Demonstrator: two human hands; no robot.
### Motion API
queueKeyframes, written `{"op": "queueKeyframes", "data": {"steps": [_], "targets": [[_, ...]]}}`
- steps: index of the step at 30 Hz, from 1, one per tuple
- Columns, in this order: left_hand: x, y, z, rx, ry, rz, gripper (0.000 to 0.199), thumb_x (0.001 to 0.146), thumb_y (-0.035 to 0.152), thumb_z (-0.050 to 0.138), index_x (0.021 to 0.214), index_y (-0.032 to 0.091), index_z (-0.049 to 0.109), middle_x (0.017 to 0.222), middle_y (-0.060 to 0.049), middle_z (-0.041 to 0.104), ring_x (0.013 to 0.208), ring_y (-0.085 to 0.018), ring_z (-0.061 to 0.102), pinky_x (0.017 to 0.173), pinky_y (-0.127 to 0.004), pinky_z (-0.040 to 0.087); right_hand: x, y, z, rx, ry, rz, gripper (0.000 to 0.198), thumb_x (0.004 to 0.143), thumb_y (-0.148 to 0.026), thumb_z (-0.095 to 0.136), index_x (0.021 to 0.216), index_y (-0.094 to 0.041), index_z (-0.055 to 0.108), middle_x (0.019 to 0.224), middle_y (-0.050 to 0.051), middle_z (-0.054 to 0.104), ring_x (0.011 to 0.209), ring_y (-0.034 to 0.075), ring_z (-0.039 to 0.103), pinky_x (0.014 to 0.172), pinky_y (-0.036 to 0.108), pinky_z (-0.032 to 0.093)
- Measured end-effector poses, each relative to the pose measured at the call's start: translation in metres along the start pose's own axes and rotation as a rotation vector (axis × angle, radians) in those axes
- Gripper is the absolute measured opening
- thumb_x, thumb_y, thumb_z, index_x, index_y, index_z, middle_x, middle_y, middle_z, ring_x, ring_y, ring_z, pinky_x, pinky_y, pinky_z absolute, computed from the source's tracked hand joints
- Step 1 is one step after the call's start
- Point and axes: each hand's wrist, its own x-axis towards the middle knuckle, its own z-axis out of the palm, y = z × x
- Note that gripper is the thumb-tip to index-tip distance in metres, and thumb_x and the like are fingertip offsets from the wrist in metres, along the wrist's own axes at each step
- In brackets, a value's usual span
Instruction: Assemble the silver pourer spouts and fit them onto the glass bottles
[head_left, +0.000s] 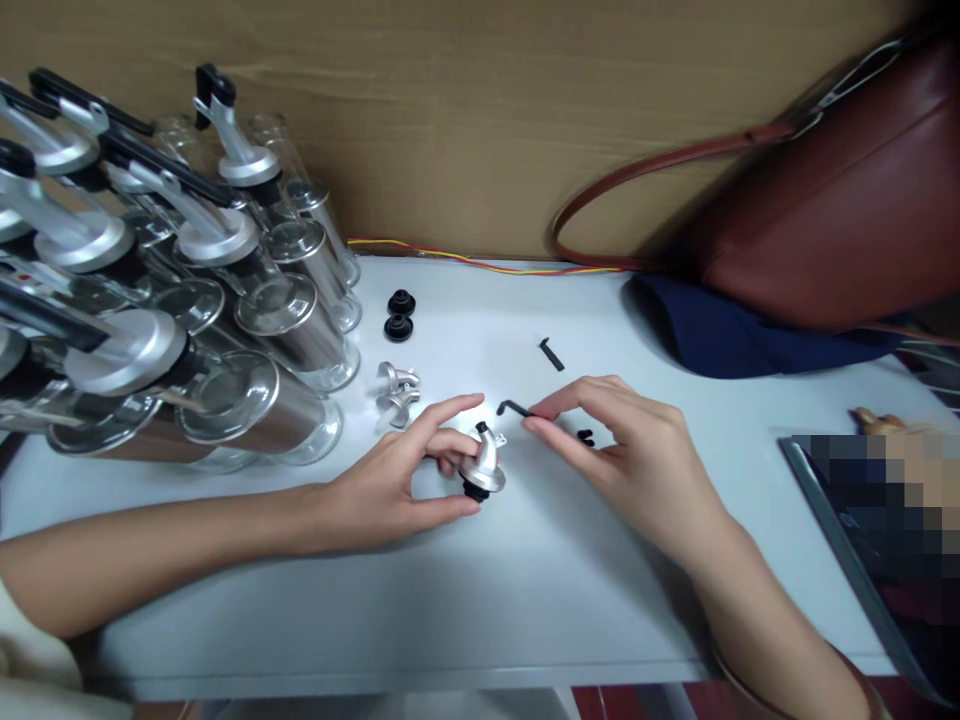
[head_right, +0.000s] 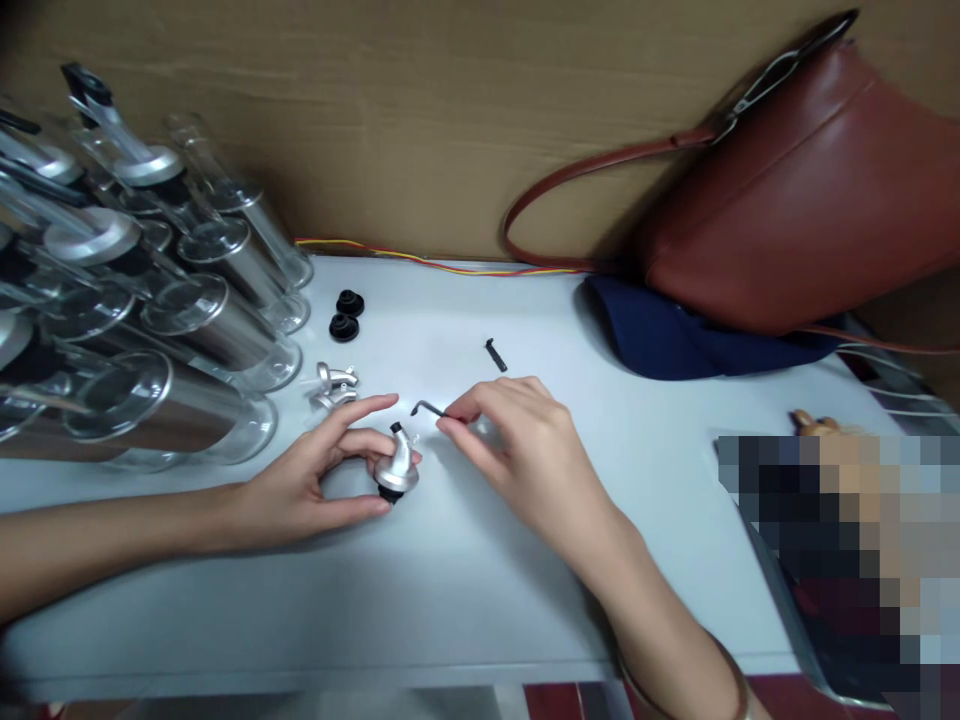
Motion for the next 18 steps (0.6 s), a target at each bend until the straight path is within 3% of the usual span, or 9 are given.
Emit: {"op": "queueKeyframes", "data": {"steps": [5, 18], "targets": [[0.0004, -0.0004, 0.0009, -0.028, -0.015, 0.006, 0.073, 0.081, 0.019, 0.067, 0.143, 0.022, 0.029, 0.109, -0.008, 0.067, 0.101, -0.019, 0.064, 0.089, -0.034, 0.052, -0.0016, -0.0082, 0.0087, 0.065, 0.017, -0.102, 0.013, 0.091, -0.016, 0.059, 0.08, -0.022, 0.054, 0.073, 0.001, 0.069, 0.066, 0.017, 0.063, 0.07, 0.033, 0.045], [0.0006, -0.0004, 0.0006, -0.051, -0.002, -0.026, 0.071, 0.08, 0.019, 0.067, 0.142, 0.023, 0.032, 0.108, -0.007, 0.066, 0.103, -0.019, 0.064, 0.094, -0.035, 0.05, -0.002, -0.0069, 0.0112, 0.024, 0.099, -0.138, 0.012, 0.088, -0.007, 0.055, 0.088, -0.019, 0.059, 0.077, 0.004, 0.069, 0.071, 0.018, 0.063, 0.067, 0.034, 0.048]]}}
